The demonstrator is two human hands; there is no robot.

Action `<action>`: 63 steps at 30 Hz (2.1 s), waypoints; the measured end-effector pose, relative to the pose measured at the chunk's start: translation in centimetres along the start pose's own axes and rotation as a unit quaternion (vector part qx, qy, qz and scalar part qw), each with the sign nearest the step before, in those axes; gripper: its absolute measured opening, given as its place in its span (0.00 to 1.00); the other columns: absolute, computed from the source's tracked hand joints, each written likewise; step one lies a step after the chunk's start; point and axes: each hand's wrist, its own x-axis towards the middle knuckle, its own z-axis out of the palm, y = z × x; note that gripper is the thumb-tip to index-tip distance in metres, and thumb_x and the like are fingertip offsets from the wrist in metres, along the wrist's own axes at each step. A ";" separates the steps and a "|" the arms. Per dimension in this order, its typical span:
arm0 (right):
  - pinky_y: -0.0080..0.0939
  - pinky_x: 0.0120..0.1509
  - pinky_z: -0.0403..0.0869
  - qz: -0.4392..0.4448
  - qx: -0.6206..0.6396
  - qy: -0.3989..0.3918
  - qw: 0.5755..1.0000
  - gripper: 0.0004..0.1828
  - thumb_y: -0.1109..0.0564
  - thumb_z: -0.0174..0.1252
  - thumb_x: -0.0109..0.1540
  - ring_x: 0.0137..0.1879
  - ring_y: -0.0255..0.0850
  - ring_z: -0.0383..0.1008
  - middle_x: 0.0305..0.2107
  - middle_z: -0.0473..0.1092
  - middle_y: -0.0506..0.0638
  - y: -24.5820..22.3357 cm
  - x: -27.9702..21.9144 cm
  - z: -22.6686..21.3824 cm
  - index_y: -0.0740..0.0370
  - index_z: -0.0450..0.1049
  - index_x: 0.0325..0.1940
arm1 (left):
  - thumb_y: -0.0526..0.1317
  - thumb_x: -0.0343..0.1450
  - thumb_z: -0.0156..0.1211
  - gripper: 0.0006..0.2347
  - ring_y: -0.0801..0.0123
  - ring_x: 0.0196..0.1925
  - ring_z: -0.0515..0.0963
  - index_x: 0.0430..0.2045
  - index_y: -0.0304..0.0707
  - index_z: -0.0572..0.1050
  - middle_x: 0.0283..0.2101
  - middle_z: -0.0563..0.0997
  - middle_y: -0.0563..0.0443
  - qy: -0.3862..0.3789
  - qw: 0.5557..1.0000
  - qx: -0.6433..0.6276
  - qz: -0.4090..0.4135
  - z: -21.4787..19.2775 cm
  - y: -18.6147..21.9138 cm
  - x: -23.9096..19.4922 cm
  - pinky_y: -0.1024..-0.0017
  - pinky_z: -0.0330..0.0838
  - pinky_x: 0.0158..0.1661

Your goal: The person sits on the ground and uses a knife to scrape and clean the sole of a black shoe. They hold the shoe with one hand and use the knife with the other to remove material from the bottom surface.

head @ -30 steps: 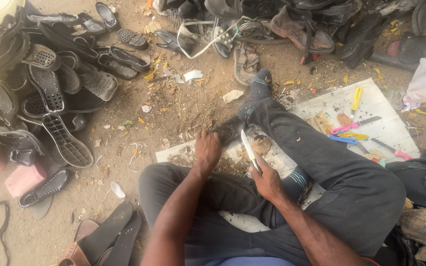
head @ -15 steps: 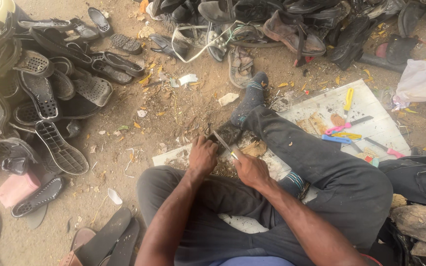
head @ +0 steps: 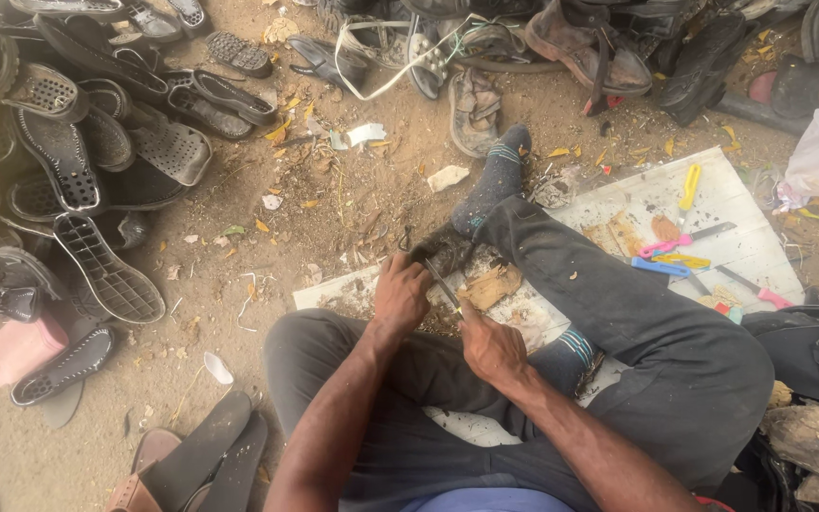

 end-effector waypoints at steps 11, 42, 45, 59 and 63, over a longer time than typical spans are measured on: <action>0.56 0.27 0.75 -0.028 -0.034 0.014 0.999 0.27 0.57 0.53 0.63 0.24 0.58 0.78 0.25 0.76 0.65 -0.8 -1.4 -0.6 0.75 0.66 0.64 | 0.33 0.65 0.68 0.03 0.58 0.44 0.74 0.21 0.38 0.80 0.31 0.82 0.52 0.008 0.994 -0.080 -0.074 -0.2 -0.8 0.8 0.62 0.70 0.46; 0.57 0.38 0.75 0.071 -0.005 -0.061 0.996 0.27 0.51 0.51 0.66 0.31 0.55 0.79 0.27 0.78 0.59 -0.2 -2.0 -4.1 0.61 0.65 0.69 | 0.42 0.67 0.67 0.07 0.60 0.42 0.72 0.23 0.39 0.82 0.33 0.80 0.51 -0.082 0.995 -0.026 -0.044 -1.1 -1.1 1.2 0.63 0.70 0.47; 0.58 0.40 0.75 0.043 0.011 -0.020 0.999 0.26 0.51 0.52 0.66 0.34 0.58 0.79 0.28 0.78 0.61 0.1 -0.9 -2.0 0.61 0.67 0.68 | 0.43 0.70 0.65 0.08 0.63 0.41 0.71 0.25 0.39 0.82 0.31 0.78 0.53 -0.087 0.995 -0.028 -0.036 -0.5 -1.2 0.1 0.65 0.70 0.46; 0.56 0.45 0.74 0.086 -0.017 -0.104 0.991 0.26 0.50 0.50 0.68 0.34 0.56 0.80 0.26 0.77 0.60 2.5 -1.2 -2.7 0.56 0.66 0.70 | 0.35 0.65 0.67 0.03 0.60 0.40 0.75 0.28 0.39 0.81 0.29 0.77 0.51 -0.016 0.995 -0.090 0.035 1.1 2.2 -0.4 0.61 0.66 0.48; 0.54 0.45 0.74 0.004 0.093 -0.055 0.994 0.16 0.51 0.53 0.68 0.42 0.56 0.78 0.35 0.77 0.60 4.4 3.5 -0.2 0.59 0.76 0.56 | 0.35 0.62 0.68 0.04 0.57 0.41 0.76 0.27 0.37 0.83 0.31 0.80 0.49 -0.001 0.987 -0.159 0.021 0.7 2.2 0.5 0.59 0.67 0.46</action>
